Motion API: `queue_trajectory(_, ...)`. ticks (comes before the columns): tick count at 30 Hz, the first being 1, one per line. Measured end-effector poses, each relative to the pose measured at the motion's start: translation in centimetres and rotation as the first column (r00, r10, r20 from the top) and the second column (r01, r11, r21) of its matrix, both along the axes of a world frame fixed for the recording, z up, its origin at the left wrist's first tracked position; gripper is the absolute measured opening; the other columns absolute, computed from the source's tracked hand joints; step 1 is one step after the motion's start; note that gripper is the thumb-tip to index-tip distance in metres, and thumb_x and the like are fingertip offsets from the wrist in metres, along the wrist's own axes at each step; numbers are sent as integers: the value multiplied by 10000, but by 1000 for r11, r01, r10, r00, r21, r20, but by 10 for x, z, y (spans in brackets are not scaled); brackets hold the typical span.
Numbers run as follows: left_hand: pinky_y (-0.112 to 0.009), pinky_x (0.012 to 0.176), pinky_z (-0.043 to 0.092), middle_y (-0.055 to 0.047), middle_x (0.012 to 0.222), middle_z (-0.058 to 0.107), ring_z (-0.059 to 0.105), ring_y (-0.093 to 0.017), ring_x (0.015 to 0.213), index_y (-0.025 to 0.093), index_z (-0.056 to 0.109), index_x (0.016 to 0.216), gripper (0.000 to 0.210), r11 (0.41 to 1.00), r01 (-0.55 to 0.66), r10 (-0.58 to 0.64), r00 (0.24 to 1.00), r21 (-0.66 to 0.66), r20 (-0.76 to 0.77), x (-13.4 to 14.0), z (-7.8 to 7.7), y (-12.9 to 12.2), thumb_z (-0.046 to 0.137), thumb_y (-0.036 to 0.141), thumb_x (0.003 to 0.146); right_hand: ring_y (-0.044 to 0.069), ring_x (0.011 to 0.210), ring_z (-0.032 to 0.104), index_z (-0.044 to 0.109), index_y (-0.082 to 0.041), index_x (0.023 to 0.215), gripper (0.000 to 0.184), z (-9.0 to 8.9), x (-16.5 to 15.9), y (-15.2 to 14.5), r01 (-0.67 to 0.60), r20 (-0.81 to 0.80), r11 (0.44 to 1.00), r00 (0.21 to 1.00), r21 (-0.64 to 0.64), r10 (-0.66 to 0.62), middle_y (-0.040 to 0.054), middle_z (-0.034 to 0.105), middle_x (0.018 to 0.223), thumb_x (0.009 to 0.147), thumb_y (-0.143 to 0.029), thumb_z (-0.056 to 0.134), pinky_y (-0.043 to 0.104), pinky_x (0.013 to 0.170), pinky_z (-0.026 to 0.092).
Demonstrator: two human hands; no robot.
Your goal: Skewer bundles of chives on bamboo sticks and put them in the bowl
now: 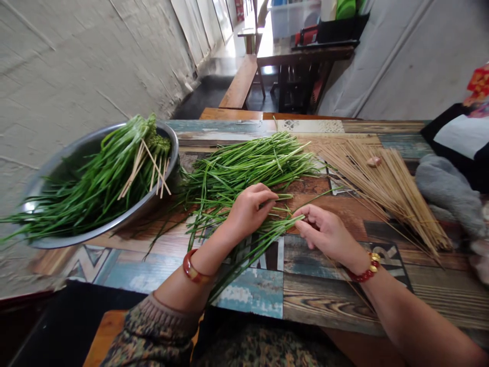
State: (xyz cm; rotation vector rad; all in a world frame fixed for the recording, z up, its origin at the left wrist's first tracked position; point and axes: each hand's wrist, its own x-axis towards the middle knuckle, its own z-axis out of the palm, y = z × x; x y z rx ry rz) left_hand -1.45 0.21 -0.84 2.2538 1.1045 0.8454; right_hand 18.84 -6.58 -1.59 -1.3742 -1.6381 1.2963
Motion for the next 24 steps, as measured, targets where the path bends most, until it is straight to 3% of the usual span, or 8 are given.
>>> queue_trajectory(2, -309, 780, 438, -74, 887, 656, 573, -166, 832, 154, 713, 893, 155, 995, 82, -72, 984, 58, -162, 0, -1, -1, 565, 179, 856, 83, 406, 515, 552, -180, 959, 157, 1, 1, -1, -21, -9, 1000, 1000, -15, 20, -64, 517, 584, 892, -319, 522, 202, 416, 388)
queue_trajectory(5, -333, 786, 415, -76, 897, 638, 542, -182, 835, 160, 713, 899, 149, 987, 118, -79, 946, 106, -315, 0, -2, -1, 582, 212, 852, 84, 407, 521, 555, -179, 954, 160, 2, 0, -2, -14, -4, 1000, 1000, -4, 14, -59, 522, 587, 890, -322, 525, 201, 411, 389)
queue_trajectory(11, -339, 795, 402, -78, 912, 627, 516, -189, 851, 158, 681, 780, 162, 984, 111, -53, 928, 138, -368, 1, -3, 0, 546, 198, 859, 88, 417, 522, 556, -181, 943, 127, -5, -3, 0, 33, 9, 998, 999, 45, -33, -54, 534, 580, 881, -285, 517, 202, 420, 387)
queue_trajectory(16, -322, 824, 407, -60, 909, 648, 541, -174, 867, 158, 626, 787, 108, 996, 46, -37, 993, 76, -114, 3, -1, -2, 540, 179, 849, 81, 404, 483, 558, -180, 957, 151, -5, -9, -1, 78, -45, 996, 996, 43, -76, -58, 508, 573, 881, -304, 514, 201, 409, 370)
queue_trajectory(19, -258, 730, 423, -20, 781, 627, 544, -132, 750, 151, 602, 798, 79, 992, -6, 14, 998, -126, 68, 7, 5, -6, 545, 191, 836, 82, 403, 450, 577, -176, 937, 165, -2, -13, -2, 115, -26, 990, 993, 87, -113, -59, 488, 546, 878, -320, 520, 204, 398, 345)
queue_trajectory(24, -213, 653, 418, -17, 746, 633, 537, -107, 680, 119, 636, 809, 140, 915, 22, 71, 974, -403, 213, 12, 15, -13, 559, 235, 825, 92, 444, 462, 614, -174, 920, 188, -1, -15, -3, 178, 32, 971, 982, 163, -185, -38, 522, 559, 869, -342, 549, 211, 420, 344)
